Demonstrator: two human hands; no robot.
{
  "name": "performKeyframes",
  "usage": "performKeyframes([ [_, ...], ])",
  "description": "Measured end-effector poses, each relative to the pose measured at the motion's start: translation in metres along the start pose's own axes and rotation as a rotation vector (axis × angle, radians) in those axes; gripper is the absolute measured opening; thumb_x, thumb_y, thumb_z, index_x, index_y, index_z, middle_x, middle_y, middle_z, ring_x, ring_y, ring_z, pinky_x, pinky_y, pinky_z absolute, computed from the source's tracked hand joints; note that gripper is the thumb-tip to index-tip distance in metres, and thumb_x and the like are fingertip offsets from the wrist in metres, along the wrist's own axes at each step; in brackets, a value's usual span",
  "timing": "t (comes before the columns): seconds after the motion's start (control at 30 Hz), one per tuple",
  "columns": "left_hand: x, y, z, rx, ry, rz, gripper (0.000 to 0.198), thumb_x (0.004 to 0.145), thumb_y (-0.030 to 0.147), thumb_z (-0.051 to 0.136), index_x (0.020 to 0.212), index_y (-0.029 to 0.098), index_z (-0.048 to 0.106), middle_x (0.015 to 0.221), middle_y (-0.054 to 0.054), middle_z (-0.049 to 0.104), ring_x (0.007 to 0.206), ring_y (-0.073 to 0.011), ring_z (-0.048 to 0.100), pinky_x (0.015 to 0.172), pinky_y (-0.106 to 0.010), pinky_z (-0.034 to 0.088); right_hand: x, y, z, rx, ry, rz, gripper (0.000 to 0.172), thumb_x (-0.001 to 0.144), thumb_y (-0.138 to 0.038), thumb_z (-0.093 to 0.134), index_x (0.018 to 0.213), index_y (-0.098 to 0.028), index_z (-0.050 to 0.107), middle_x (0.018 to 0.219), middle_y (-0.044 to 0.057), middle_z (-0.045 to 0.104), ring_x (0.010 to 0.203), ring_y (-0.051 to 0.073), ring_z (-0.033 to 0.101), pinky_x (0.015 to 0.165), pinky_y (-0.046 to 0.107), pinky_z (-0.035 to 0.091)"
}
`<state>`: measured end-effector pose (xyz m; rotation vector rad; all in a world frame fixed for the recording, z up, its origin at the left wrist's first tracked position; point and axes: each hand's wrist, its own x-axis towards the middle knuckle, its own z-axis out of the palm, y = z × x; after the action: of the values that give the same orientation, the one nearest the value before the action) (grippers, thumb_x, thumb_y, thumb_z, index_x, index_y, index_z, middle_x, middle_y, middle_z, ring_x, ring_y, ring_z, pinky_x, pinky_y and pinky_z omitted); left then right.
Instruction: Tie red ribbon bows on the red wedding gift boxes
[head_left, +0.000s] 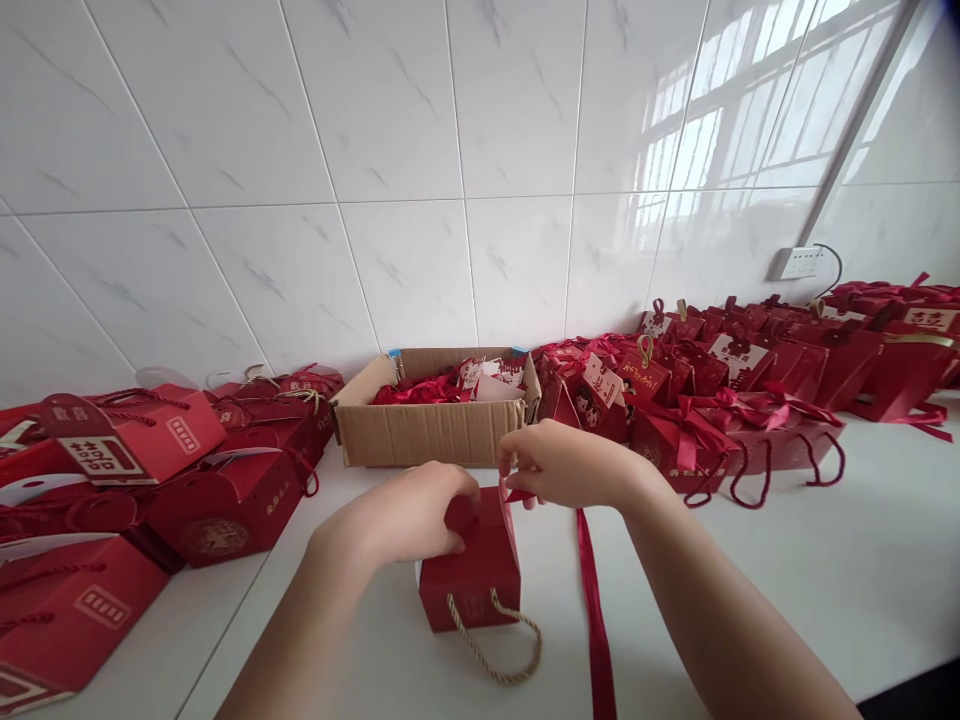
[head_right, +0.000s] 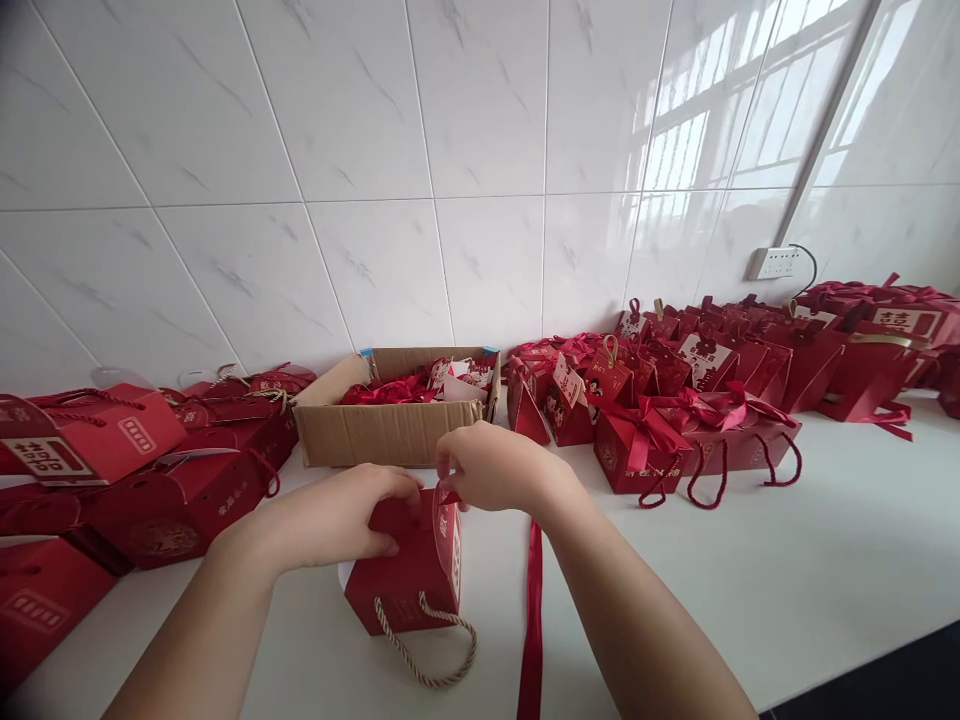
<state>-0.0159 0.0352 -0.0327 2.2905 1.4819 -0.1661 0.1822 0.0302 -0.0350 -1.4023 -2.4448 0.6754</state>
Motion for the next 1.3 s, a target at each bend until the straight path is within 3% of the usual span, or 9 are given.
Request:
performKeyframes([
  [0.5, 0.0, 0.0, 0.003, -0.003, 0.029, 0.02, 0.025, 0.066, 0.029, 0.062, 0.091, 0.025, 0.065, 0.093, -0.004, 0.067, 0.073, -0.0207, 0.064, 0.051, -0.024, 0.04, -0.002, -0.001, 0.0, 0.004, 0.044, -0.003, 0.02, 0.079, -0.015, 0.051, 0.097, -0.019, 0.058, 0.077, 0.003, 0.07, 0.064, 0.015, 0.062, 0.051, 0.022, 0.04],
  [0.8, 0.0, 0.013, 0.002, -0.137, 0.148, 0.298, 0.027, 0.088, 0.034, 0.043, 0.093, 0.032, 0.069, 0.104, 0.002, 0.067, 0.098, -0.0187, 0.061, 0.075, -0.025, 0.047, 0.005, 0.002, 0.003, 0.029, -0.026, 0.022, 0.026, 0.08, -0.01, 0.047, 0.104, -0.018, 0.055, 0.077, 0.005, 0.069, 0.065, 0.015, 0.062, 0.049, 0.021, 0.038],
  [0.9, 0.001, 0.015, 0.003, -0.151, 0.155, 0.32, 0.028, 0.088, 0.033, 0.042, 0.09, 0.031, 0.07, 0.102, 0.001, 0.068, 0.094, -0.0184, 0.062, 0.073, -0.025, 0.047, 0.007, 0.006, 0.003, 0.077, -0.033, -0.001, 0.027, 0.081, -0.013, 0.048, 0.106, -0.018, 0.054, 0.079, 0.005, 0.069, 0.065, 0.016, 0.063, 0.053, 0.023, 0.041],
  [1.1, 0.0, 0.015, 0.005, -0.018, 0.291, 0.198, 0.022, 0.082, 0.028, 0.045, 0.068, 0.024, 0.062, 0.077, 0.0, 0.064, 0.059, -0.0148, 0.056, 0.048, -0.025, 0.037, 0.003, 0.006, -0.004, 0.037, -0.031, -0.013, 0.031, 0.083, -0.02, 0.051, 0.113, -0.021, 0.056, 0.088, 0.006, 0.07, 0.071, 0.018, 0.064, 0.059, 0.027, 0.046],
  [1.2, -0.006, 0.012, 0.0, -0.007, 0.42, 0.203, 0.02, 0.083, 0.027, 0.043, 0.067, 0.023, 0.054, 0.074, 0.003, 0.06, 0.058, -0.0129, 0.052, 0.05, -0.024, 0.037, 0.001, 0.006, -0.006, 0.062, 0.002, -0.039, 0.032, 0.085, -0.03, 0.054, 0.114, -0.02, 0.059, 0.098, 0.008, 0.069, 0.085, 0.021, 0.064, 0.07, 0.031, 0.048],
  [1.3, -0.018, 0.011, -0.009, -0.03, 0.586, 0.24, 0.02, 0.088, 0.03, 0.04, 0.072, 0.022, 0.049, 0.075, 0.003, 0.056, 0.064, -0.0128, 0.051, 0.056, -0.024, 0.039, 0.004, 0.005, -0.005, 0.199, -0.014, -0.192, 0.038, 0.082, -0.039, 0.06, 0.115, -0.02, 0.06, 0.112, 0.008, 0.065, 0.101, 0.021, 0.059, 0.083, 0.032, 0.047],
])
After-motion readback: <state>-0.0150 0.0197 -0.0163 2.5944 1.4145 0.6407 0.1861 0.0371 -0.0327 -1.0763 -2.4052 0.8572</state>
